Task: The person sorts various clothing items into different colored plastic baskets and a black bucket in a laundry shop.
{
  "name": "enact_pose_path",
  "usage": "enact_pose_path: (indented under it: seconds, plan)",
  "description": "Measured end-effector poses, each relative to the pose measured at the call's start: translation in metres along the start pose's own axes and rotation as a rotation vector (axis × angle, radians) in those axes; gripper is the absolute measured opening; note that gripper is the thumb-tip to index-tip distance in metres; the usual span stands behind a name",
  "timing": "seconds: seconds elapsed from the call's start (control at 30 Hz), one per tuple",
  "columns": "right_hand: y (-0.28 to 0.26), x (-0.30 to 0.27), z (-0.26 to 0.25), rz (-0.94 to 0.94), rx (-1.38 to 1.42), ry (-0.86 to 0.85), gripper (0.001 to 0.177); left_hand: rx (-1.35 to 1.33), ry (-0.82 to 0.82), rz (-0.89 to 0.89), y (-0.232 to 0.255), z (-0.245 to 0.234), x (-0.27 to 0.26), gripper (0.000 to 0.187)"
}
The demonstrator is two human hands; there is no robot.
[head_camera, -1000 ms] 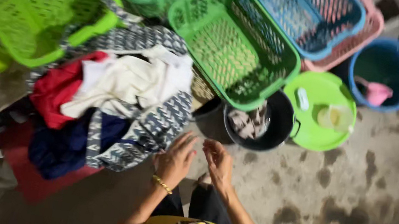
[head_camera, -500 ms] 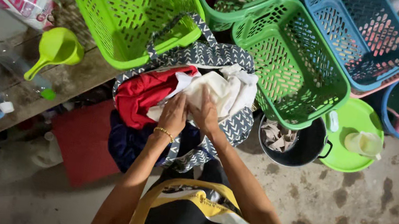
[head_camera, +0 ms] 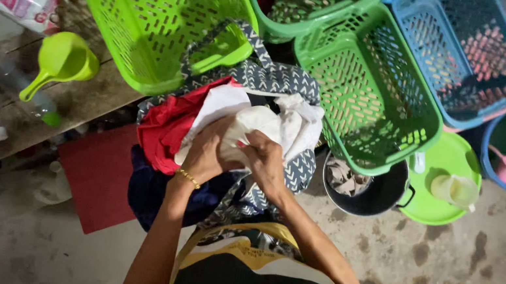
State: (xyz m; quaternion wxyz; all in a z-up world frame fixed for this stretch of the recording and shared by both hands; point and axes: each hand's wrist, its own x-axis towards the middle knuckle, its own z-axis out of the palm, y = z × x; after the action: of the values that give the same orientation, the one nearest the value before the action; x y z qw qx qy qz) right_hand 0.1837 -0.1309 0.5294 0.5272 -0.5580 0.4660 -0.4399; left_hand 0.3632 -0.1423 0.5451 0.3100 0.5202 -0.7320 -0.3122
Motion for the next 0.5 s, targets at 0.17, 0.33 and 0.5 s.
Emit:
enact_pose_path:
  seconds: [0.17, 0.33, 0.5]
  plan:
    - [0.013, 0.019, -0.057, 0.195, -0.492, -0.202, 0.014, 0.052, 0.242, -0.110, -0.009, -0.015, -0.020, 0.072]
    - [0.031, 0.039, -0.071, 0.047, -0.757, -0.199, 0.031, 0.459, 0.199, -0.345, -0.071, 0.010, -0.039, 0.051]
    - [-0.030, 0.052, -0.031, -0.064, -0.548, -0.184, 0.099, 0.202, 0.320, -0.187, -0.112, 0.006, -0.028, 0.048]
